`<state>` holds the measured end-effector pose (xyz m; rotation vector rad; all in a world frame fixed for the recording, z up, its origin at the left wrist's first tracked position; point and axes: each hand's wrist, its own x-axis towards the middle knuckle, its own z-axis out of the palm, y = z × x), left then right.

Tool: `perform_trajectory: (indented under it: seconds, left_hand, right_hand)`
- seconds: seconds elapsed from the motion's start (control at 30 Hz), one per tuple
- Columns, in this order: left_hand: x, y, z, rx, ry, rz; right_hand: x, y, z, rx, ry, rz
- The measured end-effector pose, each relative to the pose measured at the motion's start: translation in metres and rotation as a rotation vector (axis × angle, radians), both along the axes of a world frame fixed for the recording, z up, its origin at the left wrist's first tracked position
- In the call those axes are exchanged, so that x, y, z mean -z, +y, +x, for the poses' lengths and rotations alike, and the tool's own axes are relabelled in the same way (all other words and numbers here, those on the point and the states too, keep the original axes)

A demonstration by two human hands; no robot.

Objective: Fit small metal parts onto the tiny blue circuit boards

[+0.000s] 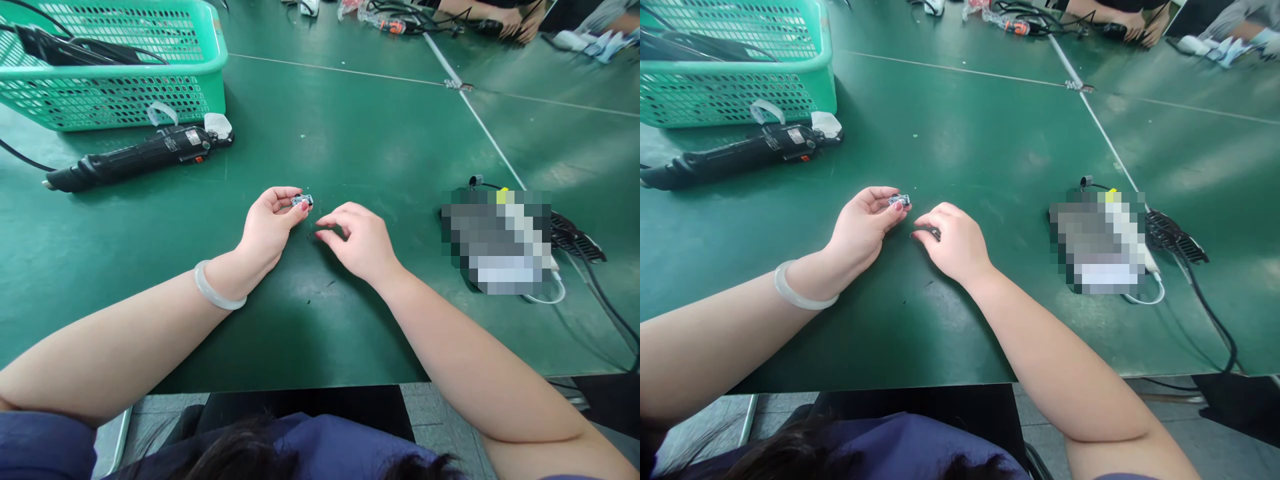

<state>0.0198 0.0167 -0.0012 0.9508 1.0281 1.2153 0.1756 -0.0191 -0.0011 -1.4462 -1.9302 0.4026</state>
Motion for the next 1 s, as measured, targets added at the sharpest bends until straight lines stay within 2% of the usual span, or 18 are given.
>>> perform_trajectory:
  seconds: [0.13,0.33,0.43,0.6,0.73,1.0]
  left_hand:
    - [0.002,0.001,0.0,-0.009,0.017,0.025]
    - [0.001,-0.001,0.0,0.022,0.04,0.058]
    - [-0.001,-0.002,0.0,0.043,0.072,0.053]
    - [-0.005,-0.007,0.0,0.141,0.191,0.032]
    - [-0.006,-0.009,0.001,0.186,0.218,0.037]
    - [-0.005,-0.01,0.001,0.212,0.246,0.083]
  right_hand:
    - [0.009,0.006,-0.007,-0.085,-0.17,-0.076]
    - [0.007,0.01,-0.008,-0.062,-0.257,-0.043]
    - [-0.001,0.008,-0.003,0.018,-0.168,0.017]
    - [-0.015,0.002,0.003,0.184,0.096,0.103]
    - [-0.016,0.0,-0.001,0.187,0.184,0.053]
    - [-0.012,0.001,-0.003,0.197,0.207,0.007]
